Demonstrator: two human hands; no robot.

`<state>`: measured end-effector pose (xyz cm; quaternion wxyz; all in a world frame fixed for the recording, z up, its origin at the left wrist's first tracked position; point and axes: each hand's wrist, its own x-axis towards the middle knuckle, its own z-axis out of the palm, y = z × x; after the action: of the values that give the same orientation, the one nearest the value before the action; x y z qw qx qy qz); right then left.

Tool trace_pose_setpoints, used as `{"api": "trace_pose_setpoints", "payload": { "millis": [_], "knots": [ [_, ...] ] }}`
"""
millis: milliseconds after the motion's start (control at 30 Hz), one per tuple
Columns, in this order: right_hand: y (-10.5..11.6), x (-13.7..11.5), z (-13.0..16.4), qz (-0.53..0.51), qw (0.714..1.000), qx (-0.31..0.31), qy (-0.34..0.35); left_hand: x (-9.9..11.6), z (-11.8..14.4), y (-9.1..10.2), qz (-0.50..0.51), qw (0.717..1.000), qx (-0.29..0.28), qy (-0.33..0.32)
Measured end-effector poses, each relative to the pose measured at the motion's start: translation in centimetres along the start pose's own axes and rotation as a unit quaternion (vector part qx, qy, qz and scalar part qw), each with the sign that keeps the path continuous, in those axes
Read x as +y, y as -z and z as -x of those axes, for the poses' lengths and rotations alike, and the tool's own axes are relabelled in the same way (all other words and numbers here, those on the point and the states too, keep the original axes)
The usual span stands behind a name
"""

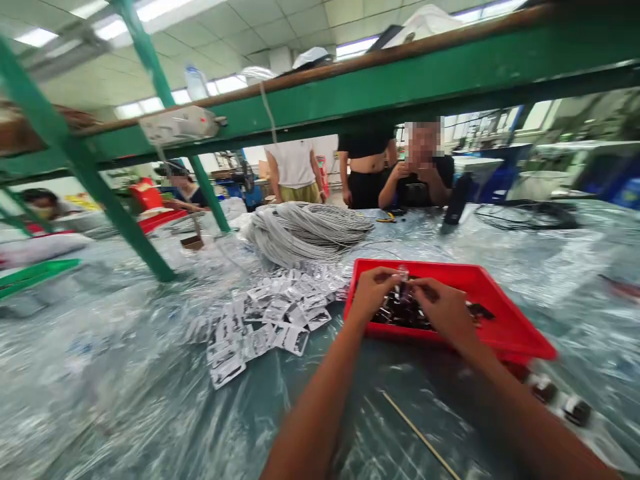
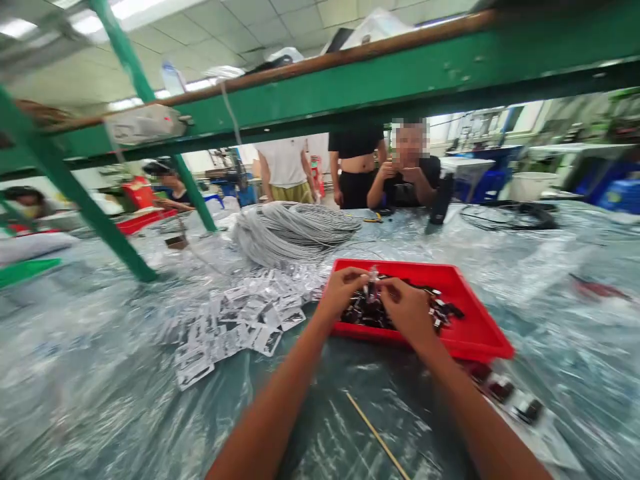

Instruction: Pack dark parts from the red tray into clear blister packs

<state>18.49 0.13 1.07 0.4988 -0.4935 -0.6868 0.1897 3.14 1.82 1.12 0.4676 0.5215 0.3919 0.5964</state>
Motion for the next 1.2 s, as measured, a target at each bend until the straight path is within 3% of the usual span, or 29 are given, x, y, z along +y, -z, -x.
{"api": "trace_pose_setpoints", "payload": {
  "millis": [67,200,300,400,467,533,633,700,733,800,867,933,1000,1067,1133,1200],
  "knots": [
    [-0.4,-0.3,0.0,-0.044,0.999,0.001,0.005,0.3,-0.2,0.3,-0.011,1.0,-0.023,-0.005],
    [-0.2,-0.7,-0.5,-0.017,1.0,-0.009,0.02,0.2,-0.4,0.5,-0.026,0.994,-0.105,0.016],
    [0.7,-0.5,-0.8,-0.042,0.996,-0.07,0.027,0.3,-0.7,1.0,-0.032,0.995,-0.092,0.022],
    [1.2,0.1,-1.3,-0.063,0.995,-0.07,0.022,1.1,-1.4,2.7,-0.076,0.997,0.025,0.019],
    [1.9,0.4,-1.9,-0.045,0.998,-0.033,0.027,2.2,-1.9,4.4,-0.168,0.978,0.127,0.008],
    [3.5,0.2,-2.7,-0.02,0.999,0.012,0.041,3.3,-2.2,6.2,-0.285,0.935,0.211,-0.012],
    [8.0,-1.4,-3.2,0.026,0.997,0.056,0.052,4.9,-2.0,8.2,-0.423,0.851,0.307,-0.055],
    [11.6,-3.0,-2.6,0.105,0.993,0.028,0.033,5.6,-1.7,8.7,-0.475,0.806,0.34,-0.095],
    [13.1,-3.7,-1.8,0.159,0.987,-0.02,0.011,5.9,-1.6,8.7,-0.49,0.794,0.342,-0.112],
    [15.2,-4.2,0.4,0.269,0.948,-0.158,-0.055,6.6,-1.5,8.1,-0.501,0.791,0.323,-0.138],
    [16.0,-3.5,3.2,0.362,0.882,-0.277,-0.115,7.5,-1.3,7.0,-0.497,0.803,0.286,-0.163],
    [16.1,-1.7,6.1,0.424,0.833,-0.328,-0.14,8.7,-0.7,5.4,-0.479,0.822,0.239,-0.194],
    [16.4,0.6,8.6,0.42,0.831,-0.34,-0.131,10.0,0.8,3.6,-0.453,0.842,0.18,-0.23],
    [17.2,2.7,10.1,0.364,0.854,-0.357,-0.103,10.9,3.1,1.8,-0.423,0.856,0.105,-0.279],
    [18.0,4.2,10.4,0.37,0.861,-0.336,-0.099,11.0,5.8,0.3,-0.408,0.859,0.028,-0.308],
    [17.9,4.6,9.9,0.372,0.866,-0.321,-0.098,10.1,8.3,-0.4,-0.423,0.855,-0.071,-0.29]
  ]
}}
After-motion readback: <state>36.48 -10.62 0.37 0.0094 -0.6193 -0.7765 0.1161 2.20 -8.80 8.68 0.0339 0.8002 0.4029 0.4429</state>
